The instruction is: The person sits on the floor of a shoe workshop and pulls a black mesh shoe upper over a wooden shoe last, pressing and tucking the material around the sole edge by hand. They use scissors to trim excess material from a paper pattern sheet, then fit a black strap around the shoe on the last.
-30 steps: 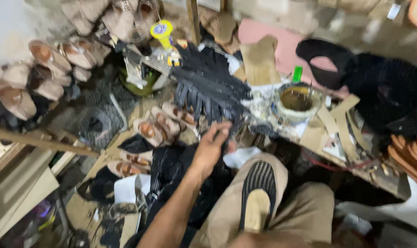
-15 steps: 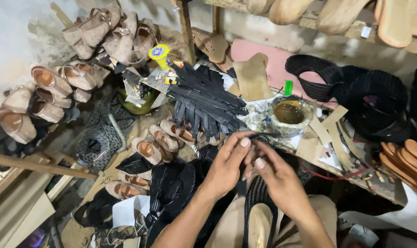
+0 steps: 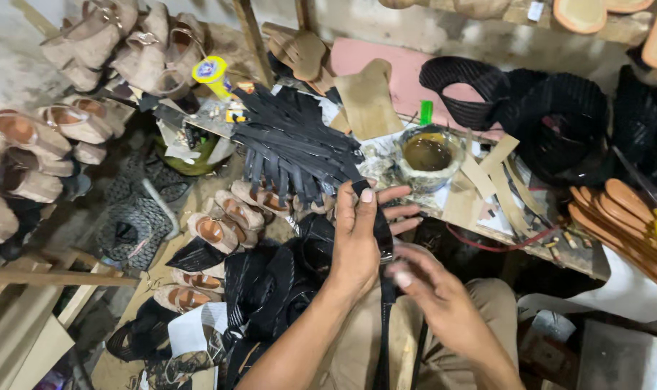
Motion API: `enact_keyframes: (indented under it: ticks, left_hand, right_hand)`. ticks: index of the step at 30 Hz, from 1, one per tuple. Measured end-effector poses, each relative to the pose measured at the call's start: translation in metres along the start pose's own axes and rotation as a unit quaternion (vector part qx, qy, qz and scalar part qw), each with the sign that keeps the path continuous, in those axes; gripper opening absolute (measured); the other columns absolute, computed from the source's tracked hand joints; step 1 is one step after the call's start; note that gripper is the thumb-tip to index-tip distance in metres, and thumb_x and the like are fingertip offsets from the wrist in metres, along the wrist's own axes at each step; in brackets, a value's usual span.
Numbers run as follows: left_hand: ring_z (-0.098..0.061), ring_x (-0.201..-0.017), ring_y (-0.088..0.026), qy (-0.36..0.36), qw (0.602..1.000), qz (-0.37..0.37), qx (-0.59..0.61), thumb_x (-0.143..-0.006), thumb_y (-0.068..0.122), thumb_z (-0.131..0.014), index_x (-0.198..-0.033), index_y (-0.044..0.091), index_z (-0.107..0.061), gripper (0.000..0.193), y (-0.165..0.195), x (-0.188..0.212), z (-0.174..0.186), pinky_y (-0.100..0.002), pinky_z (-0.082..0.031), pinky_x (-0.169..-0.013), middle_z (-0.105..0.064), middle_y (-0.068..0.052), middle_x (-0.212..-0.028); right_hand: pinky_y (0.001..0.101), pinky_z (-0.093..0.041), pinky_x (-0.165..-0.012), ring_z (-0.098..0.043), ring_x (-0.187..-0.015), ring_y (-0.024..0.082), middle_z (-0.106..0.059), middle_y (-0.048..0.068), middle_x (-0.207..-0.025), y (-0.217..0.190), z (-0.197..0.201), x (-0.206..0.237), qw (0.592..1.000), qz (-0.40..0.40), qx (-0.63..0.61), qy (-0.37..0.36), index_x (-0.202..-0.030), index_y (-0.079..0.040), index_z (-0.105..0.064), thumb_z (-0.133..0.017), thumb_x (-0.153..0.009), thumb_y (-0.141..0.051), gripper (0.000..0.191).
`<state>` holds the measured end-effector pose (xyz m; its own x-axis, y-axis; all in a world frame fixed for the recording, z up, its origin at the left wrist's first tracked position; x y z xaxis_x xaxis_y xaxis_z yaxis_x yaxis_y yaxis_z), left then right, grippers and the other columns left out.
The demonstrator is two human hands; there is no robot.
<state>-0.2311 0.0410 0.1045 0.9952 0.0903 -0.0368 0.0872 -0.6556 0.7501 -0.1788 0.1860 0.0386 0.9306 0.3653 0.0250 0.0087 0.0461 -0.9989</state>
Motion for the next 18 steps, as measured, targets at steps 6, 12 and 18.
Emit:
enact_keyframes:
  ticks: [6, 12, 18]
  left_hand:
    - [-0.071, -0.097, -0.031, 0.003, 0.991, 0.016, 0.135, -0.109, 0.029, -0.043, -0.126, 0.014, -0.038, 0.023, 0.009, 0.004, 0.0, -0.046, -0.061, -0.087, -0.064, -0.025, -0.122]
    - [-0.062, -0.114, -0.028, 0.187, 0.975, -0.046, 0.106, -0.108, 0.029, -0.044, -0.132, 0.013, -0.044, 0.029, 0.041, 0.013, 0.051, -0.047, -0.052, -0.104, -0.063, -0.016, -0.127]
    - [-0.059, -0.131, -0.023, 0.019, 0.993, 0.118, -0.004, -0.101, 0.028, -0.048, -0.137, 0.007, -0.056, 0.043, -0.027, 0.042, 0.01, -0.039, -0.048, -0.111, -0.06, -0.011, -0.145]
  right_hand:
    - [0.0302, -0.047, -0.07, -0.052, -0.079, 0.014, -0.059, 0.005, -0.086, 0.005, -0.007, 0.005, 0.993, -0.057, 0.1, 0.004, -0.137, -0.007, -0.061, -0.075, -0.098, -0.019, 0.044]
    - [0.0267, -0.047, -0.068, -0.057, -0.076, 0.011, -0.06, 0.006, -0.079, -0.048, 0.003, 0.004, 0.983, 0.075, 0.164, 0.035, -0.093, 0.0, -0.073, -0.071, -0.094, -0.02, 0.02]
    - [0.0296, -0.048, -0.062, -0.057, -0.068, 0.013, -0.07, 0.005, -0.076, -0.047, 0.027, 0.012, 0.987, -0.054, 0.115, 0.103, -0.098, -0.001, -0.075, -0.07, -0.09, -0.018, 0.02]
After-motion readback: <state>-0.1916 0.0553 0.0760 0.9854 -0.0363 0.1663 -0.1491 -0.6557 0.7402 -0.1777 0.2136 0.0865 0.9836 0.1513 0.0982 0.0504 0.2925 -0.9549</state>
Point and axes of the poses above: each hand's wrist, its own x-axis away from the middle knuckle, its own z-axis out of the back of the hand, y = z × x, the point moved 9 cm from there along -x, towards the middle knuckle
